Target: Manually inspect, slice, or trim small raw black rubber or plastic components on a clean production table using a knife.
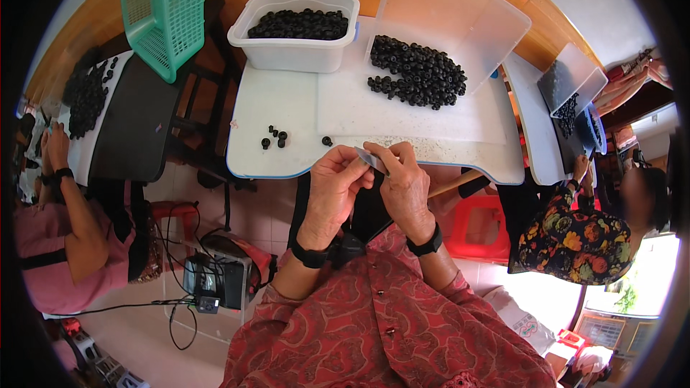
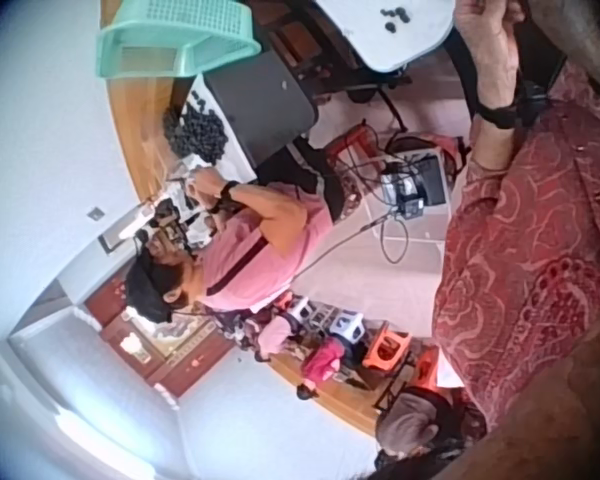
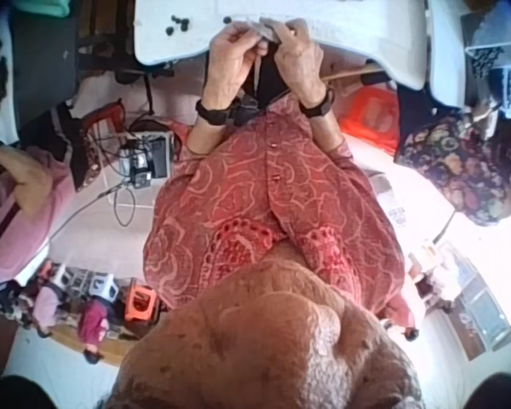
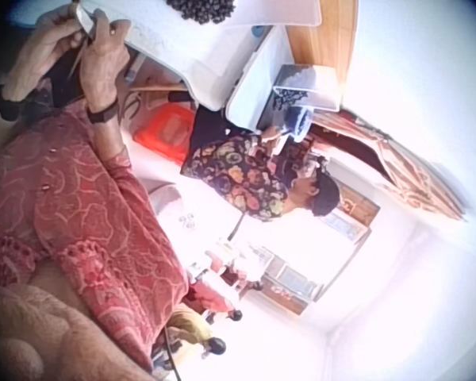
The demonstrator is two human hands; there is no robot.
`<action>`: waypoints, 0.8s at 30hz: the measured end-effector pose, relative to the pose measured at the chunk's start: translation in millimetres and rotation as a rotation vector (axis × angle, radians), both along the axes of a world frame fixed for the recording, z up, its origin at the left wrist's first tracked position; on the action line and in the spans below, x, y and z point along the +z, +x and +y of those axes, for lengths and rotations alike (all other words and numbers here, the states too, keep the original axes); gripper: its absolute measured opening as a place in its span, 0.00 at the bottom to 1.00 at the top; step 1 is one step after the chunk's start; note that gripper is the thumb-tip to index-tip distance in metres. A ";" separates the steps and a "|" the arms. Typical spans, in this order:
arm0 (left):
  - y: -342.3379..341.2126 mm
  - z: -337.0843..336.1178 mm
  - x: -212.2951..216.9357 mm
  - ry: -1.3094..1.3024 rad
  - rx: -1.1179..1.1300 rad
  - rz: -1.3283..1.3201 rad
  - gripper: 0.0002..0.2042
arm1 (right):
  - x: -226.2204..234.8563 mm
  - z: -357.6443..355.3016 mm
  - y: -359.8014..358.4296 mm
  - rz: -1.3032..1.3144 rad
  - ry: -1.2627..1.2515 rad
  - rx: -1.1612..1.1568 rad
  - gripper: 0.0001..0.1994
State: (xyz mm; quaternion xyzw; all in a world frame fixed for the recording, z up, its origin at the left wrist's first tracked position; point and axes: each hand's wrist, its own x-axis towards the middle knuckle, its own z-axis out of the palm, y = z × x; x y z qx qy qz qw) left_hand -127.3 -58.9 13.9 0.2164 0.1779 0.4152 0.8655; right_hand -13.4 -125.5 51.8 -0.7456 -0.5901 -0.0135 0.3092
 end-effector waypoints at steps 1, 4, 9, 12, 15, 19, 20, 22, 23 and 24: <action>-1.8 1.1 -0.9 0.047 -0.016 0.029 0.02 | -1.0 -1.1 0.5 0.000 0.002 -0.002 0.20; -5.0 2.3 -5.6 0.115 -0.057 0.060 0.03 | -8.8 -5.0 2.8 0.033 -0.023 0.004 0.18; -9.3 -0.2 -9.5 0.174 -0.109 0.051 0.03 | -15.6 -4.4 6.1 0.055 -0.121 -0.041 0.16; -8.1 -6.8 -1.5 0.197 -0.192 -0.031 0.04 | -29.4 -2.3 22.5 0.202 -0.049 -0.012 0.14; -6.4 -1.1 -5.4 0.120 -0.119 -0.016 0.04 | -37.4 -1.3 23.9 0.457 0.161 0.088 0.10; -7.3 -0.8 -12.0 0.122 -0.078 0.007 0.04 | 5.9 -9.9 5.5 1.280 0.006 0.089 0.09; -7.3 0.0 -12.3 0.121 -0.078 0.009 0.04 | 11.3 -9.0 1.1 1.263 0.008 0.080 0.08; -5.9 0.1 -10.0 0.109 -0.070 -0.006 0.04 | 11.3 -9.6 0.4 1.245 0.014 0.066 0.08; -5.7 0.0 -10.0 0.109 -0.072 -0.006 0.04 | 5.8 -9.2 2.1 1.244 0.027 0.088 0.07; -6.0 0.0 -10.6 0.101 -0.077 -0.003 0.04 | 2.4 -8.3 3.0 1.242 0.040 0.113 0.07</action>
